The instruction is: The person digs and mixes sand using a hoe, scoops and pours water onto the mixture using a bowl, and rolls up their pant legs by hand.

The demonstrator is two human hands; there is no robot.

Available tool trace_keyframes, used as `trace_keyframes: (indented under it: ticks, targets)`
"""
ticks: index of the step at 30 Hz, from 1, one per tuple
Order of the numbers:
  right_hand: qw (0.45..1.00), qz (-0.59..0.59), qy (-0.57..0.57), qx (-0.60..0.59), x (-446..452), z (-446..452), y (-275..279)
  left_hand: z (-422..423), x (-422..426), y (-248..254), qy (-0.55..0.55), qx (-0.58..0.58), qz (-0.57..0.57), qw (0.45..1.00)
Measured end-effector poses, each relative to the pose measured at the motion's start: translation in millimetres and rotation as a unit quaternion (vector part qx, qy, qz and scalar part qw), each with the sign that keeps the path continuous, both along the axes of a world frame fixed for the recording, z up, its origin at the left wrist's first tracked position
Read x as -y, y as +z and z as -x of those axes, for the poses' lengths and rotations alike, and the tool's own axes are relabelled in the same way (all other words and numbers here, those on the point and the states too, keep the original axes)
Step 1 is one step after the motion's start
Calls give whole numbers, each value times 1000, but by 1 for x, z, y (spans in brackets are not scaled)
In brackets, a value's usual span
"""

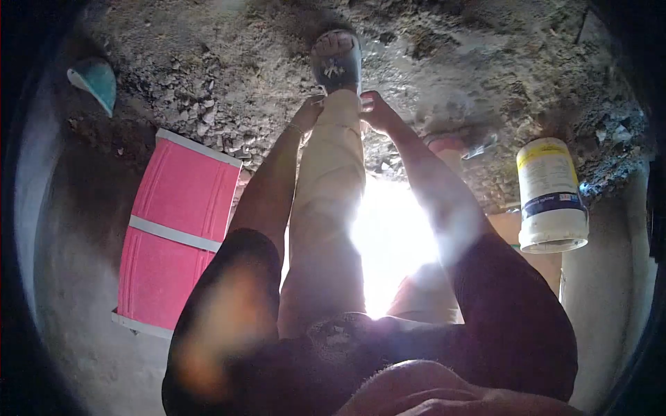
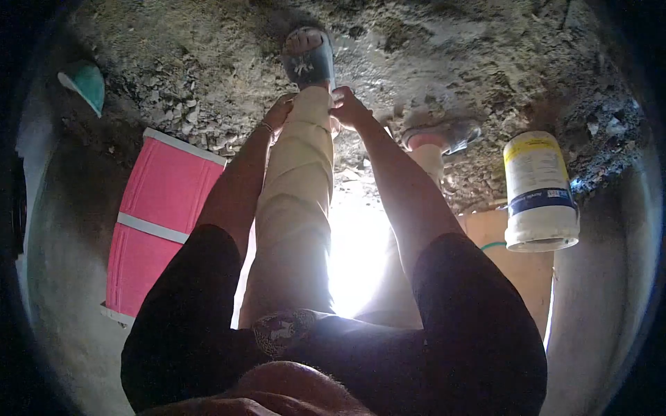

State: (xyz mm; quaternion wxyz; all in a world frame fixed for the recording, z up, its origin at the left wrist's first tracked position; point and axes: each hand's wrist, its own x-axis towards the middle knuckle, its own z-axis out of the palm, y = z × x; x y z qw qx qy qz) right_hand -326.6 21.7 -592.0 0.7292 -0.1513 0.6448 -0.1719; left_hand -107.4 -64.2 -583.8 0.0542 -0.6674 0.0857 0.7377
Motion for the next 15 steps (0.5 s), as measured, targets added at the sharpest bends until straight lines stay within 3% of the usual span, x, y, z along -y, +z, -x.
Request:
trace_keyframes:
  ticks: [1, 2, 3, 4, 5, 6, 7, 8, 10, 11, 12, 13, 15]
  targets:
    - [994, -75, 35, 76, 6, -1, -2, -4, -2, -10, -61, -27, 10, 998]
    - [993, -87, 34, 76, 9, 1, 2, -5, -7, -16, -120, -55, 18, 991]
    - [993, -84, 59, 64, 11, 3, 7, 24, 11, 25, -4, -66, -12, 998]
    - [992, -78, 85, 51, 11, 5, 11, 19, 12, 25, -2, -68, -20, 998]
    - [990, -60, 129, -5, 15, 7, 14, 11, 20, 26, -159, -44, 28, 986]
    - [989, -63, 130, -8, 25, 10, 29, 7, 27, 27, -311, -20, 77, 947]
    - [973, 48, 156, -164, 40, 14, 55, 8, 36, 45, -470, 54, 261, 842]
    - [920, 159, 175, -311, 48, 13, 81, 7, 39, 67, -468, 53, 260, 843]
    - [855, 269, 268, -353, 14, 5, 107, 4, 46, 110, -598, 63, 327, 729]
    - [893, 195, 262, -310, 3, 6, 123, -2, 42, 118, -598, 62, 329, 728]
    - [923, 120, 253, -263, -6, 5, 136, -12, 32, 122, -557, 60, 317, 765]
    - [924, 119, 250, -263, -17, -1, 142, -14, 30, 133, -514, 57, 303, 800]
    - [952, 131, 163, -224, -27, -6, 143, -7, 34, 148, -547, 44, 277, 789]
